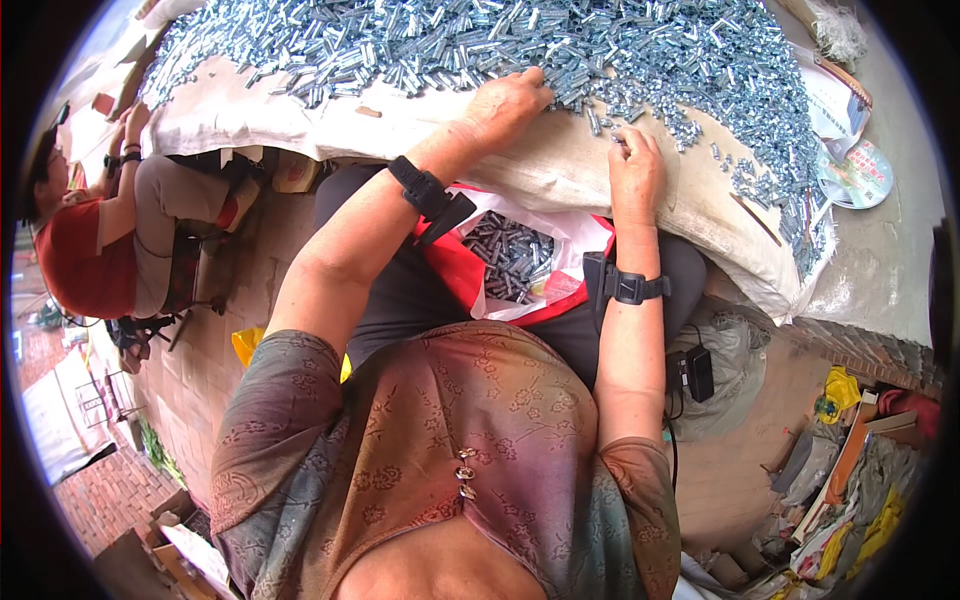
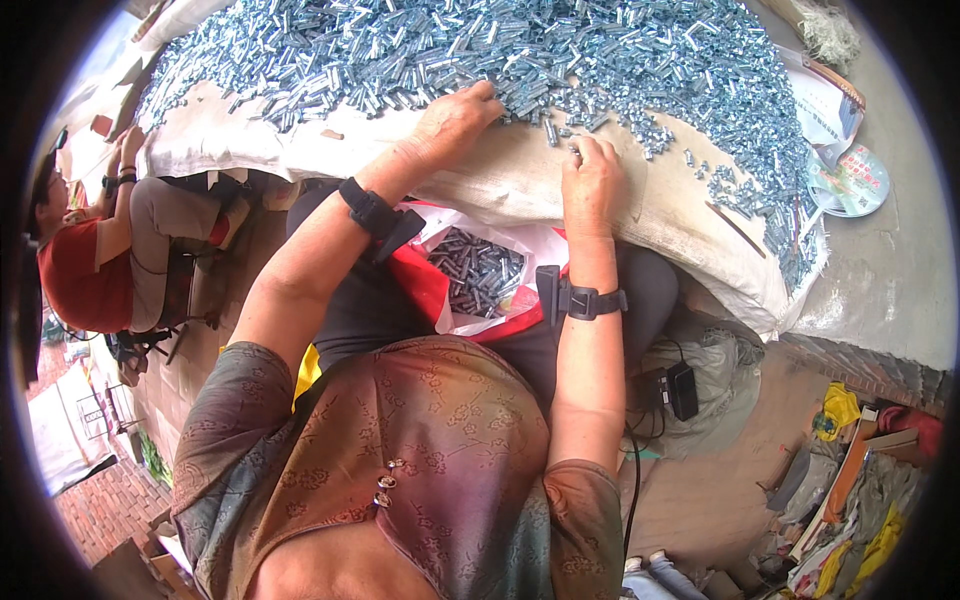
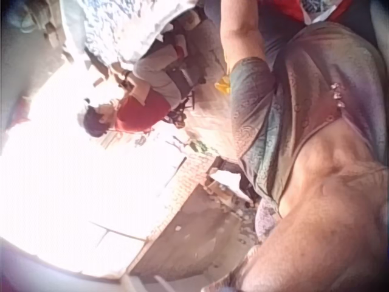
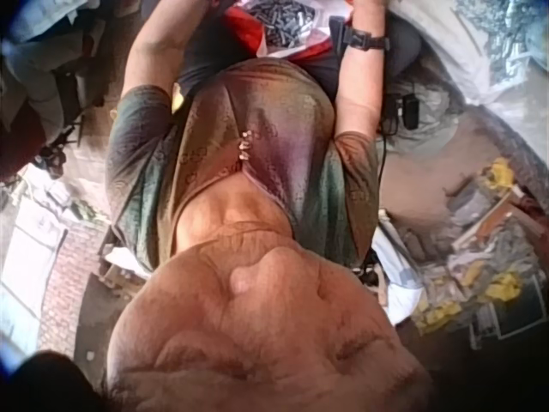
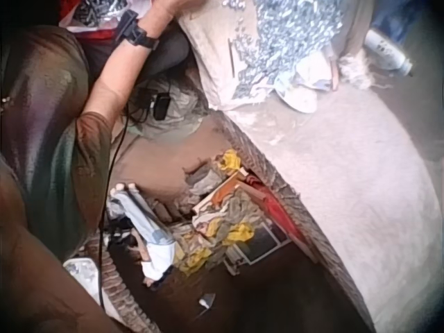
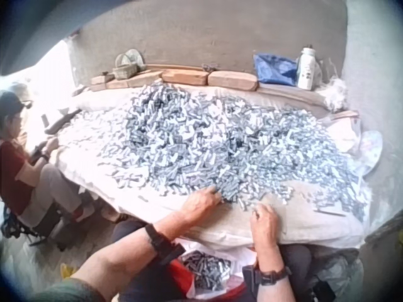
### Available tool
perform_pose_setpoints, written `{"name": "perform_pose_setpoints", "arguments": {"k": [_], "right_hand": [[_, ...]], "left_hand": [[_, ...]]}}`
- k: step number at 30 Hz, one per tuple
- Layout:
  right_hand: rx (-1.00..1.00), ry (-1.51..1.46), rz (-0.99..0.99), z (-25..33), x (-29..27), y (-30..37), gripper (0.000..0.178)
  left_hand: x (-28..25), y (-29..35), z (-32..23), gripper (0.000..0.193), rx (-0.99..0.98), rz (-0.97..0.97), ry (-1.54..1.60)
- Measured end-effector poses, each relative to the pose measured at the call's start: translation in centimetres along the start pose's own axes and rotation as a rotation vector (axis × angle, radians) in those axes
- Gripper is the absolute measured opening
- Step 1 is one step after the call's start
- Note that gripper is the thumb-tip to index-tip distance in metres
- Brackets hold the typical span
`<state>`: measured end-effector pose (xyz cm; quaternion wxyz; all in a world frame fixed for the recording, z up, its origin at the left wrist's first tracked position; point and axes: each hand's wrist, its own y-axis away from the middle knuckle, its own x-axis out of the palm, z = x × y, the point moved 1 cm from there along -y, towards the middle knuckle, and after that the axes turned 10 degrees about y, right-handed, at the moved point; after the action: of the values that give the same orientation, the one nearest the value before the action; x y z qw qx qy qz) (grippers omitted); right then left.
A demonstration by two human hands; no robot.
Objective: Sorting and inspecting small metal hardware parts from a large pile into a container.
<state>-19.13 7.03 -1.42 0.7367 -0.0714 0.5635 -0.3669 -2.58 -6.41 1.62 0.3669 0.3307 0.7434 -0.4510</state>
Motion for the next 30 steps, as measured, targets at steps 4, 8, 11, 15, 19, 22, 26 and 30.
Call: {"name": "perform_pose_setpoints", "arguments": {"k": [4, 8, 11, 15, 19, 22, 26, 30], "right_hand": [[0.198, -0.594, 0.148, 2.0, -0.2, 0.5, 0.022], [0.234, -0.924, 0.243, 3.5, -0.2, 1.0, 0.021], [0.314, -1.111, 0.298, 5.2, -0.3, 1.3, 0.018], [0.346, -1.154, 0.356, 6.1, -0.5, 1.8, 0.02], [0.352, -1.166, 0.35, 6.7, -0.6, 2.3, 0.021], [0.359, -1.181, 0.361, 6.6, -0.5, 2.4, 0.021], [0.369, -1.2, 0.372, 6.6, -0.6, 2.6, 0.021], [0.387, -1.251, 0.363, 6.6, -0.5, 2.7, 0.021]], "left_hand": [[0.0, 0.8, 0.8, 0.014, -0.1, -0.17, 0.112], [-1.3, 2.3, -0.9, 0.019, -0.516, -0.148, 0.97], [-1.0, 3.9, -0.9, 0.018, -0.559, -0.158, 1.293], [-0.6, 5.0, -1.2, 0.016, -0.632, -0.145, 1.519], [-0.4, 5.4, -1.4, 0.013, -0.62, -0.155, 1.66], [-0.3, 5.6, -1.4, 0.012, -0.609, -0.142, 1.693], [-0.2, 5.8, -1.7, 0.012, -0.584, -0.163, 1.75], [0.0, 5.8, -1.7, 0.012, -0.568, -0.158, 1.725]]}}
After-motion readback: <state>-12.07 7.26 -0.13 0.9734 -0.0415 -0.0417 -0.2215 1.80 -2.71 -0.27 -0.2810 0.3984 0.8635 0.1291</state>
